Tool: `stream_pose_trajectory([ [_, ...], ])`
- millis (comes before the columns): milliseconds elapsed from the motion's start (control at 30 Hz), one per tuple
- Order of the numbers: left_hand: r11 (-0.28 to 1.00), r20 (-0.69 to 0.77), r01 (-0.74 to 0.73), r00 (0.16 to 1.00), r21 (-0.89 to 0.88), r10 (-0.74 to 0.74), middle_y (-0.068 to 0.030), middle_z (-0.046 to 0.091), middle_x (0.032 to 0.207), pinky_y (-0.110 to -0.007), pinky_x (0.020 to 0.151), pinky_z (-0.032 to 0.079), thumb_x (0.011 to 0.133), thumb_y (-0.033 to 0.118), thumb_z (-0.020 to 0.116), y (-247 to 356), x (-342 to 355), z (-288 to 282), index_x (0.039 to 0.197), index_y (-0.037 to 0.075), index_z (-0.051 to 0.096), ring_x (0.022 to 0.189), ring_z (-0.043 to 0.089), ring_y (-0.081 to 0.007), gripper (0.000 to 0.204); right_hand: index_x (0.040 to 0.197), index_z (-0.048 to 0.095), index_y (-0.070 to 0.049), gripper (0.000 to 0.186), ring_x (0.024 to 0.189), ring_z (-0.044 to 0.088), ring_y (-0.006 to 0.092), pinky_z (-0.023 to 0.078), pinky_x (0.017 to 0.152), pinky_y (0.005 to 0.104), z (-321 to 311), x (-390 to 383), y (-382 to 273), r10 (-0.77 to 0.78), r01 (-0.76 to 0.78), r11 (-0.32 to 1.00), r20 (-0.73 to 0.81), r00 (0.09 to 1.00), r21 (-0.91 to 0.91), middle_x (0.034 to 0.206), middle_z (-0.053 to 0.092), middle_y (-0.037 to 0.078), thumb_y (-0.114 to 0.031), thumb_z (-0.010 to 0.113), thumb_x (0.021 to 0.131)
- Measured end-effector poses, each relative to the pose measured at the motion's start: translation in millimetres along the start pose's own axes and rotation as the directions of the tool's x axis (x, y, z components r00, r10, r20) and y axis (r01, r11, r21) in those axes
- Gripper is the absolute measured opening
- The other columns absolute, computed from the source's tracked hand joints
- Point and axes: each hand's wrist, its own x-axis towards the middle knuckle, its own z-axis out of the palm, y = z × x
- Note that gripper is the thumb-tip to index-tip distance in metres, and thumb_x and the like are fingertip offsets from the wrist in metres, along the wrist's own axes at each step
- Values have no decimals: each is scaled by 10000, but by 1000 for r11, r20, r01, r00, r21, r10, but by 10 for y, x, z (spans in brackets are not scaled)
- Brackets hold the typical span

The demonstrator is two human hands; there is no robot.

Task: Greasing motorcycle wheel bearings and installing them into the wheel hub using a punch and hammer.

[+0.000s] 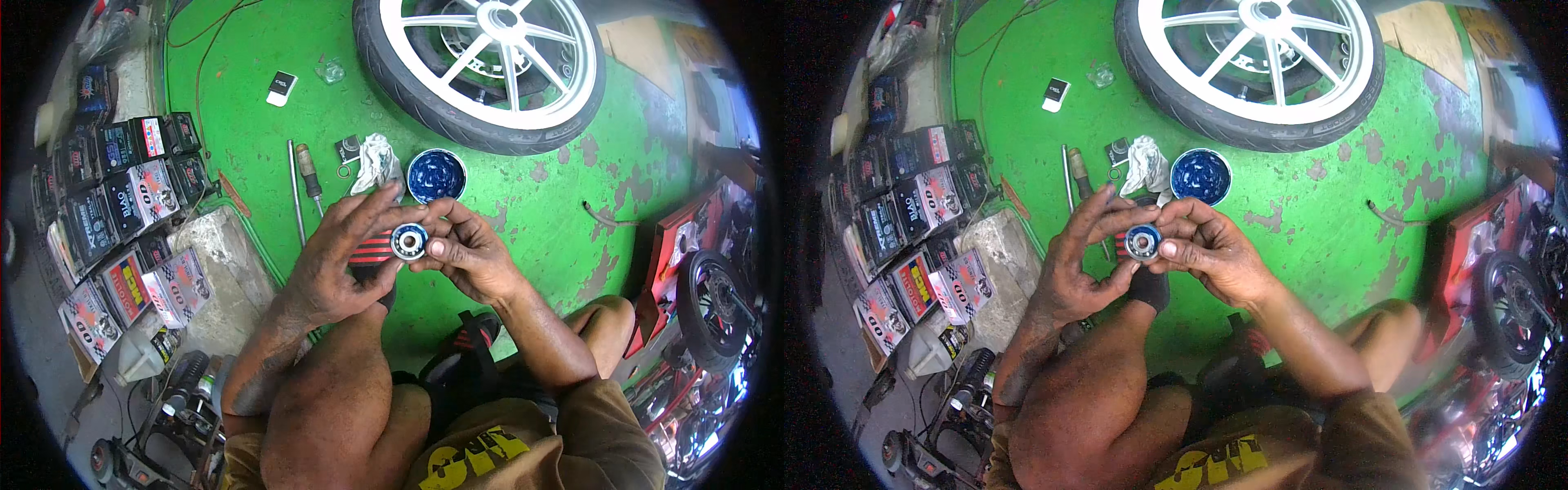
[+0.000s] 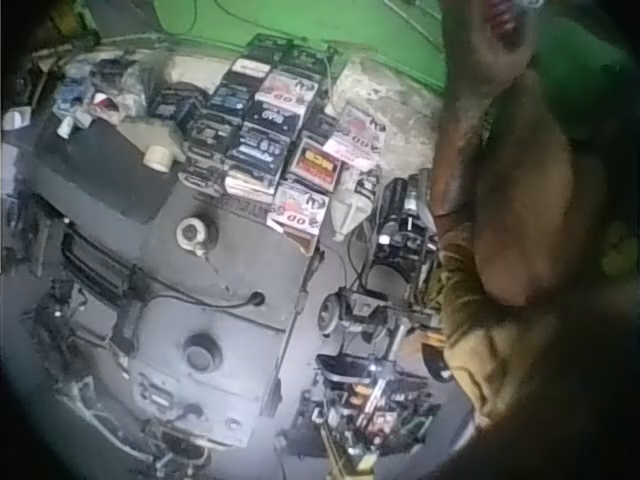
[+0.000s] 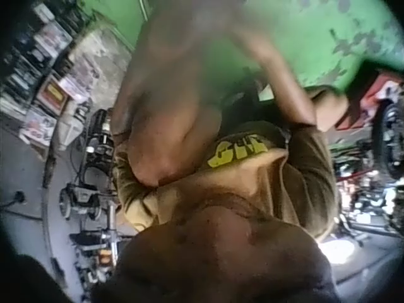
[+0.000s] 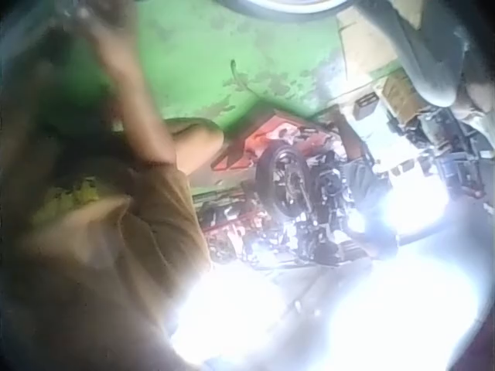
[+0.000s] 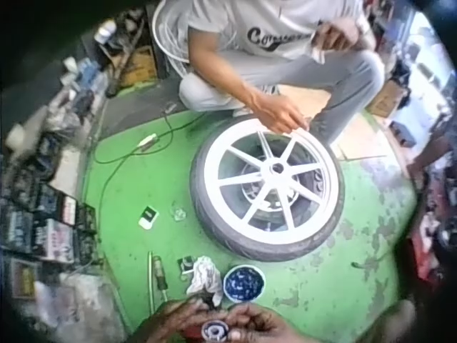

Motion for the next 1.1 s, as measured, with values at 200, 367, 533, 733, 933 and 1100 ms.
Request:
stream_pose_trajectory([
  [200,985,-60,142,989,102,-136,-173,388,1470,-464,1081,393,730,204,826,-153,26,-75,1366,100,550,1293,453,-360,702,1331,517,-22,480,1008,677,222,601,835,353,-187,-251,44,-26,27,1000,-63,998,15,1180,637,107,-144,704,906],
  [367,846,120,30,987,532,-110,-174,280,1539,-550,1104,321,712,409,842,-521,277,236,1272,207,645,1359,343,-413,628,1318,524,-25,484,967,689,230,599,837,353,-398,-514,-79,-56,48,997,-141,988,-58,1133,654,130,-176,717,900],
  [533,651,230,-53,954,757,-190,-209,258,1575,-536,1034,339,729,666,713,-830,565,721,1274,205,668,1330,381,-405,715,1322,525,-35,476,965,686,229,596,835,352,-544,-662,-162,-107,97,993,-187,977,-61,1127,659,120,-181,708,907],
  [733,517,190,-18,941,856,-282,-222,290,1565,-525,962,348,789,795,522,-919,635,971,1287,165,667,1285,423,-411,816,1325,527,-36,464,1006,666,222,584,860,356,-593,-737,-198,-145,139,989,-196,970,-46,1156,649,114,-167,697,914],
  [933,506,175,16,928,863,-328,-209,296,1564,-560,983,337,805,810,477,-903,619,1018,1259,138,684,1319,391,-432,837,1321,537,-42,439,1044,650,210,573,875,350,-606,-775,-230,-175,171,985,-223,959,-34,1170,648,100,-133,686,917],
  [1100,641,141,126,927,758,-349,-209,252,1572,-602,1102,266,846,659,621,-828,580,903,1206,129,697,1404,283,-462,646,1316,544,-46,440,1072,639,202,562,892,342,-594,-739,-278,-195,185,981,-256,947,-63,1184,645,90,-130,695,911],
])
